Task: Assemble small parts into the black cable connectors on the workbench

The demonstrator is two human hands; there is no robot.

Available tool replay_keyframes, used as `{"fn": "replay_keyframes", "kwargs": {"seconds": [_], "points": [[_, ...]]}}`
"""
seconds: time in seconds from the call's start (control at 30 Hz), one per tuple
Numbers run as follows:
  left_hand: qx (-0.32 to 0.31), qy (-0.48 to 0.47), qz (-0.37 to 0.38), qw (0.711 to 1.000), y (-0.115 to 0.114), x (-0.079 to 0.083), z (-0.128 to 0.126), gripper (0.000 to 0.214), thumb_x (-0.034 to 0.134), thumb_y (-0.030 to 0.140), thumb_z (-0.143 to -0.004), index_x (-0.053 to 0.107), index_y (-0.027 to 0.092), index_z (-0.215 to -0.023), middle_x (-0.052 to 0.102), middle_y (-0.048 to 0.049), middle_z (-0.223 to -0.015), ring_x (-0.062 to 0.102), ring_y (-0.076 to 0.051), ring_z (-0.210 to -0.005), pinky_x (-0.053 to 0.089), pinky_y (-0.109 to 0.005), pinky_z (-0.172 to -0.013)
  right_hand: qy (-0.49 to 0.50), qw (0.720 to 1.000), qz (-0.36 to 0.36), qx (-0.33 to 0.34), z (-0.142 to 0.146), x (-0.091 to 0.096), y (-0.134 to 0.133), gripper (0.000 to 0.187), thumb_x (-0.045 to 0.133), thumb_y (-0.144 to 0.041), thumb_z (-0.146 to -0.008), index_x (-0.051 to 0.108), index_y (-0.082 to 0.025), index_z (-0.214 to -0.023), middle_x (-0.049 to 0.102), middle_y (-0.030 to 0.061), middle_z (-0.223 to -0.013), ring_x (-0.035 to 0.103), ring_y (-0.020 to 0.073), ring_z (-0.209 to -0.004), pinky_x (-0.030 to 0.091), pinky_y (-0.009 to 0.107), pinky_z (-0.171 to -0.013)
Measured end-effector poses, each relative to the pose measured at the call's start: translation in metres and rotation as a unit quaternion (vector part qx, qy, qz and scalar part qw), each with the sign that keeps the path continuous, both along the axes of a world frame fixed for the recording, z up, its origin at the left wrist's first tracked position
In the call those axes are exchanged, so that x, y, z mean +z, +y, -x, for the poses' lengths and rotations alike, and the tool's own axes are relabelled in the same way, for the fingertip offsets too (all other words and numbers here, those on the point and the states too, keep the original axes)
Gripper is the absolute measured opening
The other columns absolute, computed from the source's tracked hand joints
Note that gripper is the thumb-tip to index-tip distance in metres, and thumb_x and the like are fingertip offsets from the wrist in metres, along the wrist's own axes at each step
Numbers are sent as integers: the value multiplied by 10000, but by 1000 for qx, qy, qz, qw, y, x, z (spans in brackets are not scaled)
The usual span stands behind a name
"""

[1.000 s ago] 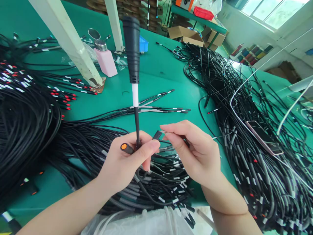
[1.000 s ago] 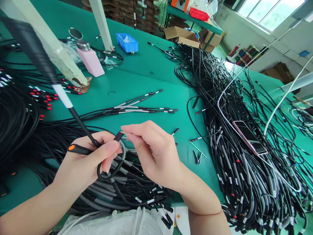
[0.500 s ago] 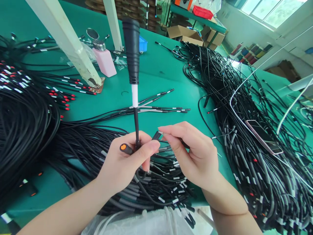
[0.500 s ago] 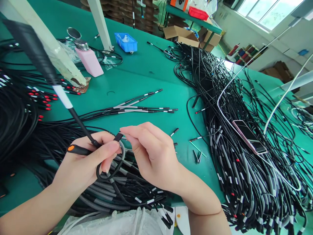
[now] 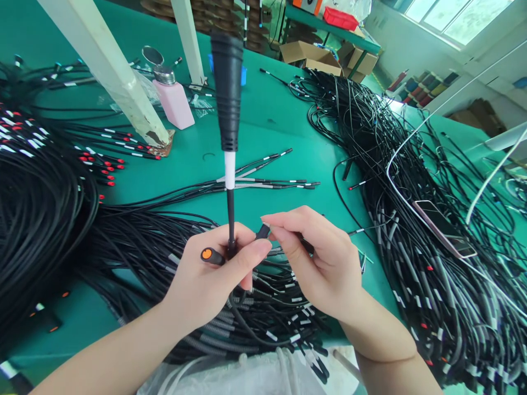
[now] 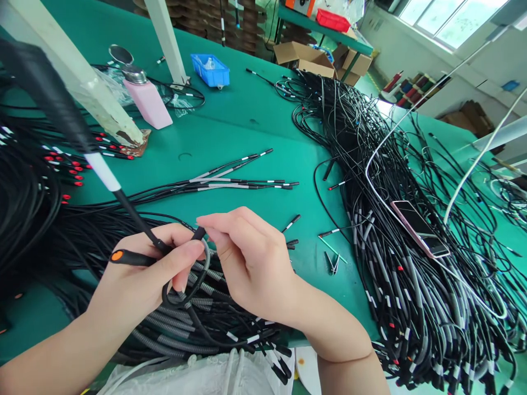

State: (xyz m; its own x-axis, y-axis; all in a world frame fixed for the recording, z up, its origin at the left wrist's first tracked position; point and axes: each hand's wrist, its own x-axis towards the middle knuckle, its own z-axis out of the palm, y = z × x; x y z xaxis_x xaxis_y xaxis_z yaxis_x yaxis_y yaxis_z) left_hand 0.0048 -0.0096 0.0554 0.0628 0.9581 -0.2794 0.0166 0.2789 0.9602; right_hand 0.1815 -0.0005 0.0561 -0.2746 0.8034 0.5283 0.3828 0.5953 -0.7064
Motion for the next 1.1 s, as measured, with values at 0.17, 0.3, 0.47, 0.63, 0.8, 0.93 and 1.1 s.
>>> {"fn": "replay_keyframes", "kwargs": {"seconds": [0.17, 0.3, 0.47, 0.63, 0.8, 0.93, 1.1], "points": [[5, -12, 0, 1000, -2, 3, -3, 234, 730, 269, -808, 668, 251, -583, 552, 70, -401, 473, -115, -410, 380, -266, -474, 100, 984, 135, 53, -4, 3, 6, 167, 651, -133, -1037, 788, -222, -1072, 822, 14, -940, 752, 133, -766, 616, 248, -619], [16, -40, 18, 999, -2, 3, -4, 215, 731, 264, -814, 696, 252, -603, 548, 78, -392, 448, -106, -403, 337, -266, -472, 119, 984, 128, 26, -3, 3, 5, 167, 662, -145, -1035, 797, -232, -1082, 832, 21, -972, 765, 150, -793, 630, 275, -645], [24, -50, 19, 998, -2, 4, -4, 251, 746, 263, -802, 659, 260, -567, 560, 83, -394, 474, -110, -414, 369, -275, -510, 55, 997, 53, 7, -3, 4, 2, 207, 639, -84, -1026, 779, -217, -1099, 812, 14, -940, 725, 142, -792, 624, 284, -710], [29, -50, 16, 998, -2, 4, -4, 244, 752, 267, -788, 659, 264, -563, 550, 99, -379, 474, -101, -407, 368, -287, -530, 21, 999, 28, 7, -3, 4, 3, 218, 619, -61, -1032, 761, -207, -1111, 806, 17, -951, 735, 137, -820, 630, 267, -732], [33, -48, 21, 998, -2, 6, -5, 209, 742, 264, -788, 693, 253, -585, 553, 89, -379, 454, -103, -398, 352, -282, -513, 7, 1000, -1, 7, -3, 3, 2, 229, 611, -43, -1031, 746, -196, -1135, 793, 25, -937, 719, 133, -797, 623, 256, -705], [33, -48, 25, 998, -2, 7, -6, 213, 747, 265, -790, 689, 252, -585, 553, 88, -385, 456, -98, -402, 350, -271, -510, -1, 1000, -20, 4, -2, 0, 1, 240, 606, -38, -1027, 739, -195, -1150, 790, 36, -950, 713, 140, -798, 622, 267, -704], [30, -50, 19, 998, -1, 5, -4, 224, 754, 255, -796, 679, 250, -585, 552, 97, -392, 471, -83, -403, 380, -255, -516, 62, 995, 82, -4, -2, 3, 2, 190, 631, -144, -1046, 735, -217, -1186, 783, 39, -985, 722, 151, -822, 614, 288, -705]]}}
